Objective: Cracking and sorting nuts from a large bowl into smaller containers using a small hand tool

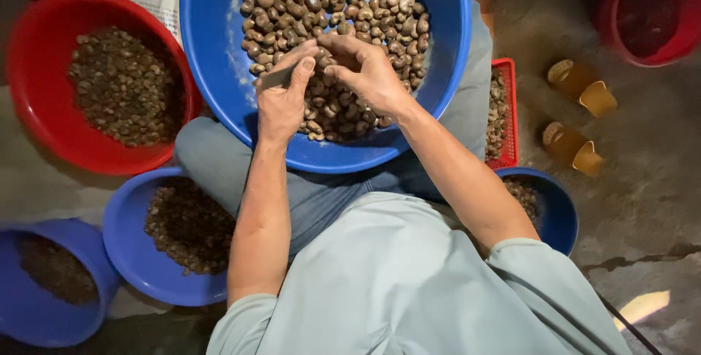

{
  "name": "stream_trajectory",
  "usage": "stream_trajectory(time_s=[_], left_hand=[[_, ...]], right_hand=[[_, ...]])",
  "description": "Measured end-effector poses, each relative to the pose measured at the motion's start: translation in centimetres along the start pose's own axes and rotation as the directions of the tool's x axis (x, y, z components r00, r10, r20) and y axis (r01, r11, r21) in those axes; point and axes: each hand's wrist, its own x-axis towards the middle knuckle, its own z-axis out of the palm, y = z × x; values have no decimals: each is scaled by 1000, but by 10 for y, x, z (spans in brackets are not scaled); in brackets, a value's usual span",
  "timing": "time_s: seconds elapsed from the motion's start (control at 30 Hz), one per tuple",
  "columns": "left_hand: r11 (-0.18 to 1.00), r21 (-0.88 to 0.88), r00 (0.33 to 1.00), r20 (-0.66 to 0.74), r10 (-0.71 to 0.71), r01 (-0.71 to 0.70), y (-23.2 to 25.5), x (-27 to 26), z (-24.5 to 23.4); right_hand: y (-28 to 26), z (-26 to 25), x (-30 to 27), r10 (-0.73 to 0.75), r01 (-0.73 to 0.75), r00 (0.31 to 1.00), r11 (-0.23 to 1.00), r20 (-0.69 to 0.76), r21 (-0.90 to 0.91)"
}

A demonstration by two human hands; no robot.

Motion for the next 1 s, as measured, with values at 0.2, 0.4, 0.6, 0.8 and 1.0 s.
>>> stream_trajectory(time_s=[0.2, 0.4, 0.6, 0.8, 1.0], left_hand=[[998, -16, 998, -15, -66, 66, 1, 0, -3], [998, 11, 999, 5, -54, 54, 10, -1, -3], [989, -125, 997, 17, -76, 77, 2, -1, -7], [988, -148, 999, -13, -34, 31, 3, 0, -8], [997, -80, 999, -31, 16, -18, -6, -1, -7]], right_hand=[[-4, 6, 0, -17, 7, 998, 989, -65, -149], [9, 5, -2, -129, 106, 980, 983, -153, -148], [9, 4, -1, -68, 71, 990, 997, -121, 20], [-1, 5, -3, 18, 20, 991, 961, -134, 275], [1, 7, -1, -19, 43, 991, 983, -133, 177]])
